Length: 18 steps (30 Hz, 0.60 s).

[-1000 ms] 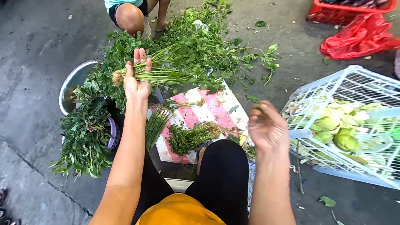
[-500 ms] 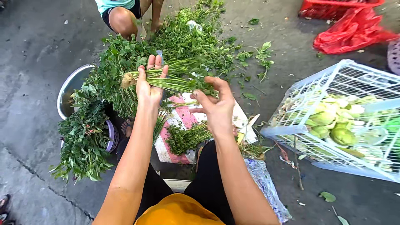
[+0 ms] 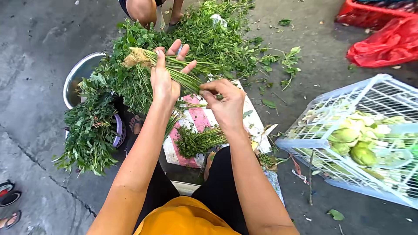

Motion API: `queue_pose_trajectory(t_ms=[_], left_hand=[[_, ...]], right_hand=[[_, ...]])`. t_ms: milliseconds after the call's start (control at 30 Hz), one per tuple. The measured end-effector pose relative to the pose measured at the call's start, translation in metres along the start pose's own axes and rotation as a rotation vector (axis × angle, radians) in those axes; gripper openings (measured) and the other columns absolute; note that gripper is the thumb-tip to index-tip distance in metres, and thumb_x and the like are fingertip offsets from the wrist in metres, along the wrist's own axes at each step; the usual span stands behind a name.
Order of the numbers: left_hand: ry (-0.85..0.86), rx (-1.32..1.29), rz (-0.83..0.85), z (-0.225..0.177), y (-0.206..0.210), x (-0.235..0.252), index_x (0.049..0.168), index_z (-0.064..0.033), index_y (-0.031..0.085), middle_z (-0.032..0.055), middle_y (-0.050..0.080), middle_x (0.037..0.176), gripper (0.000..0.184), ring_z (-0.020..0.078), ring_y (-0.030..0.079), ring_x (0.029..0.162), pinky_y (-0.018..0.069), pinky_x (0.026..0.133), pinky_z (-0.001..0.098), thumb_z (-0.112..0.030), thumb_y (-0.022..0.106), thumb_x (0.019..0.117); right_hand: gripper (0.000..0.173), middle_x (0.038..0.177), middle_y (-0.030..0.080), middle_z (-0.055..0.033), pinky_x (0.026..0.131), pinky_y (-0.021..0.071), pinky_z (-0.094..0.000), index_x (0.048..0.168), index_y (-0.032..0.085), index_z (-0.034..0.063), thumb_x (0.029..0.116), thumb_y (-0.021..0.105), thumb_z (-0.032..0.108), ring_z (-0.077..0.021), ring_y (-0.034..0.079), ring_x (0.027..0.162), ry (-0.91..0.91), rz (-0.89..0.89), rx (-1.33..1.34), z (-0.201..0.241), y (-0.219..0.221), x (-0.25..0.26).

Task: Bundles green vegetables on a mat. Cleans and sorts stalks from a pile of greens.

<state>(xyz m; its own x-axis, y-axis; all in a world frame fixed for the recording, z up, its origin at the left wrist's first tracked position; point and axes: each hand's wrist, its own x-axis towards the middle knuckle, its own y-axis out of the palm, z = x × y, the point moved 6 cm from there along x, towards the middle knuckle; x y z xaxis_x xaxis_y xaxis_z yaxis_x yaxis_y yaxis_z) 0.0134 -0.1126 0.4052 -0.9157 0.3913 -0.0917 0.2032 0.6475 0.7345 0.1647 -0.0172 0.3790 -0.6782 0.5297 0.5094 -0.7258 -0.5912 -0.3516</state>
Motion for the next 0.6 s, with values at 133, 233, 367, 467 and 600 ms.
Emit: queue_pose_trajectory(t_ms=[133, 233, 367, 467, 600], left_hand=[[0.028, -0.081, -0.032, -0.023, -0.001, 0.011, 0.119, -0.0102, 0.042, 0.0136, 0.070, 0.114, 0.033, 0.0273, 0.074, 0.099, 0.0633, 0.080, 0.0443, -0.034, 0.020, 0.1147], [0.003, -0.184, -0.070, -0.032, -0.001, 0.019, 0.118, -0.0077, 0.045, 0.0152, 0.070, 0.112, 0.033, 0.0274, 0.074, 0.101, 0.0624, 0.084, 0.0437, -0.032, 0.023, 0.1146], [-0.082, -0.280, -0.047, -0.016, 0.005, 0.016, 0.116, -0.0080, 0.046, 0.0142, 0.070, 0.110, 0.032, 0.0258, 0.073, 0.102, 0.0621, 0.086, 0.0413, -0.032, 0.025, 0.1143], [-0.131, -0.330, -0.049, -0.006, 0.003, 0.006, 0.113, -0.0074, 0.050, 0.0142, 0.071, 0.108, 0.034, 0.0263, 0.074, 0.101, 0.0623, 0.086, 0.0414, -0.032, 0.026, 0.1140], [-0.199, -0.395, -0.051, 0.003, -0.006, -0.001, 0.106, -0.0068, 0.053, 0.0150, 0.072, 0.111, 0.035, 0.0268, 0.073, 0.105, 0.0616, 0.089, 0.0402, -0.030, 0.029, 0.1135]], right_hand=[[0.020, 0.102, 0.072, -0.0029, 0.066, 0.0636, -0.0304, 0.116, 0.069, 0.0026, 0.0972, 0.069, 0.008, -0.0120, 0.071, 0.077, 0.199, -0.240, 0.336, -0.030, -0.034, -0.025], [0.017, 0.093, 0.068, -0.0017, 0.055, 0.0612, -0.0312, 0.115, 0.065, 0.0032, 0.0975, 0.064, 0.005, -0.0111, 0.066, 0.063, 0.532, -0.285, 0.490, -0.044, -0.016, -0.065], [0.034, 0.120, 0.068, -0.0110, 0.056, 0.0591, -0.0267, 0.140, 0.051, 0.0138, 0.1067, 0.045, 0.014, -0.0177, 0.072, 0.080, 0.880, 0.036, 1.249, -0.037, 0.061, -0.070], [0.031, 0.130, 0.067, -0.0135, 0.056, 0.0589, -0.0207, 0.138, 0.052, 0.0195, 0.1084, 0.049, 0.026, -0.0157, 0.074, 0.080, 0.759, 0.128, 1.615, -0.021, 0.077, -0.038], [0.021, 0.111, 0.072, -0.0114, 0.051, 0.0577, -0.0241, 0.110, 0.064, 0.0102, 0.1047, 0.043, 0.011, -0.0156, 0.073, 0.073, 0.827, 0.153, 1.494, -0.004, 0.083, -0.016]])
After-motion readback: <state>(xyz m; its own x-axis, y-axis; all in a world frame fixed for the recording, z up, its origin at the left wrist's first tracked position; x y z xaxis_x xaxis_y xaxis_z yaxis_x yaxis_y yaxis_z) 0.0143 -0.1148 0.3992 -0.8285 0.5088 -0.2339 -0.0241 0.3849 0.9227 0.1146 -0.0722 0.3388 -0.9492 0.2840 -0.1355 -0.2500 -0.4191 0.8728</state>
